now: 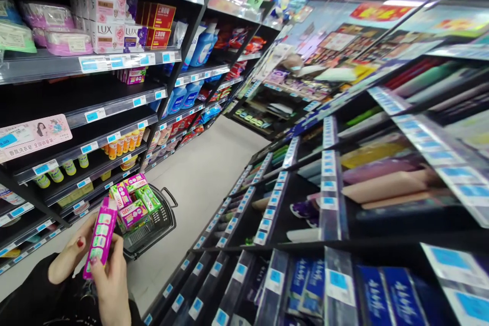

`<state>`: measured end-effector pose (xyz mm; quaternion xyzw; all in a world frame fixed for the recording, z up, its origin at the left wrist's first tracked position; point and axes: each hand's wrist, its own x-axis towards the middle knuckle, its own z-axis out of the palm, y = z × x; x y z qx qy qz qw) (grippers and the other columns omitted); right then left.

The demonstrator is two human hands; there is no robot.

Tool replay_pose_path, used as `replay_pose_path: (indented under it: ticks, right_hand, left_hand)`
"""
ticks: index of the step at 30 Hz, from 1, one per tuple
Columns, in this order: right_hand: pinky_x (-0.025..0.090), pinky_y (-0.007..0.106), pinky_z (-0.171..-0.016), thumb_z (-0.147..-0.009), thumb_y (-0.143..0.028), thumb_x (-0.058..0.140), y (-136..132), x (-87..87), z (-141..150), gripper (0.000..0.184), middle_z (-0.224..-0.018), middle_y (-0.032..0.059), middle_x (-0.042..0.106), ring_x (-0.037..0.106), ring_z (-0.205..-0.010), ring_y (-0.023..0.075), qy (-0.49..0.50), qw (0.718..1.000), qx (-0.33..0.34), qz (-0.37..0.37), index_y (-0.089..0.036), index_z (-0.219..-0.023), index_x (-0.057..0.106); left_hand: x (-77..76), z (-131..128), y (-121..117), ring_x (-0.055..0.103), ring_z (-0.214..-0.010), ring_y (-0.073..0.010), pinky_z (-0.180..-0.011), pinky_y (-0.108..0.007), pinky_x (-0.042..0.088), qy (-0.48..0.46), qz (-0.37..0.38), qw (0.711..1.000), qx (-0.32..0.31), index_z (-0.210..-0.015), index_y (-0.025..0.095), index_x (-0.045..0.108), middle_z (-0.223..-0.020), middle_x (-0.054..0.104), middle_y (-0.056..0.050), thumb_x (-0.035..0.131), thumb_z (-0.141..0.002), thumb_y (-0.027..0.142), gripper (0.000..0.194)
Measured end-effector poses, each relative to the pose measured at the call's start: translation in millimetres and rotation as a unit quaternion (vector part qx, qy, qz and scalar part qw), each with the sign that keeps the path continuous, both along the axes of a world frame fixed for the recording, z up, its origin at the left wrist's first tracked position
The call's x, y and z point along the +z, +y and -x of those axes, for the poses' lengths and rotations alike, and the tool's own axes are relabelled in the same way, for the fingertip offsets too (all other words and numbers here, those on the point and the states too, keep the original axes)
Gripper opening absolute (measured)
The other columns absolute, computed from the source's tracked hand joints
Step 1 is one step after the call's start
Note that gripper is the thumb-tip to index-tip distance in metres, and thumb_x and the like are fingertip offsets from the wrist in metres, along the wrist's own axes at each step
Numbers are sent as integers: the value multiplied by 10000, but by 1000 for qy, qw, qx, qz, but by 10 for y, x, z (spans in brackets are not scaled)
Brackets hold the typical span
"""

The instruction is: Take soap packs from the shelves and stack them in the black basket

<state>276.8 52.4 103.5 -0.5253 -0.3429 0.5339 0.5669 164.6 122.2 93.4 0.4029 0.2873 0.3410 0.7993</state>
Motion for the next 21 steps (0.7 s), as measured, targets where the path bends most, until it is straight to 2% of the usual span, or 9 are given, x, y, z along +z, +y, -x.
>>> replay_pose_path:
  ticks: [2,3,7,9,11,13,16,18,21]
  right_hand:
    - [463,348,-840,-801,-481,581,-1,21,8,480,-1065,70,642,601,-954,242,-148,988,-37,-5,-214,-1182,464]
    - [456,352,-865,-805,-444,573,-2,28,8,470,-1099,74,631,595,-982,245,-188,981,-39,-6,-213,-1194,445]
    - [430,373,-955,-754,-344,610,-21,-46,-79,546,-1194,90,599,562,-1092,262,-214,977,-10,6,-207,-1249,425]
    - [435,388,-966,-695,-395,681,-71,-196,-188,642,-1217,98,596,558,-1109,278,-145,989,25,-2,-206,-1264,450]
    - [454,409,-946,-620,-492,742,-175,-426,-328,753,-1223,107,601,574,-1096,296,2,998,63,-10,-209,-1265,477]
    - [465,443,-919,-566,-575,760,-329,-693,-485,823,-1178,118,631,603,-1058,315,160,985,64,10,-207,-1255,500]
    - [446,486,-922,-530,-607,771,-567,-1029,-756,801,-1074,124,675,609,-1046,348,242,968,-43,59,-203,-1189,561]
    - [444,475,-925,-507,-571,794,-652,-1145,-967,726,-1029,117,683,594,-1056,354,174,971,-145,78,-205,-1105,607]
    - [490,418,-835,-490,-466,830,-617,-1161,-1281,613,-955,96,687,617,-955,323,35,965,-233,115,-200,-1004,628]
  left_hand:
    - [25,-36,6,539,-1139,-337,-945,-385,450,19,-55,998,5,-1387,203,402,-1317,545,-125,675,-682,628,867]
    - [26,-53,7,471,-1218,-356,-1004,-406,405,44,-63,997,-1,-1383,196,401,-1353,514,-124,665,-700,617,845]
    - [-40,-55,-34,398,-1285,-367,-1054,-435,350,147,-80,986,-17,-1399,156,342,-1390,468,-153,569,-784,610,798]
    - [-78,-20,-65,368,-1308,-366,-1075,-435,325,171,-123,976,-49,-1416,166,302,-1430,420,-156,585,-756,635,857]
    - [-107,20,-77,346,-1327,-350,-1088,-424,314,179,-174,963,-99,-1421,192,287,-1461,381,-142,599,-738,645,877]
    - [-149,59,-57,372,-1318,-308,-1082,-405,324,197,-192,952,-136,-1402,219,317,-1443,413,-126,555,-795,612,762]
    - [-266,122,20,470,-1243,-277,-1043,-402,363,269,-143,940,-151,-1299,184,416,-1326,537,-156,466,-873,519,544]
    - [-360,166,80,521,-1183,-276,-1007,-401,396,345,-129,915,-163,-1239,151,447,-1276,574,-182,450,-864,464,489]
    - [-455,195,130,572,-1098,-255,-972,-380,428,457,-174,847,-210,-1254,121,453,-1264,589,-177,419,-847,402,496]
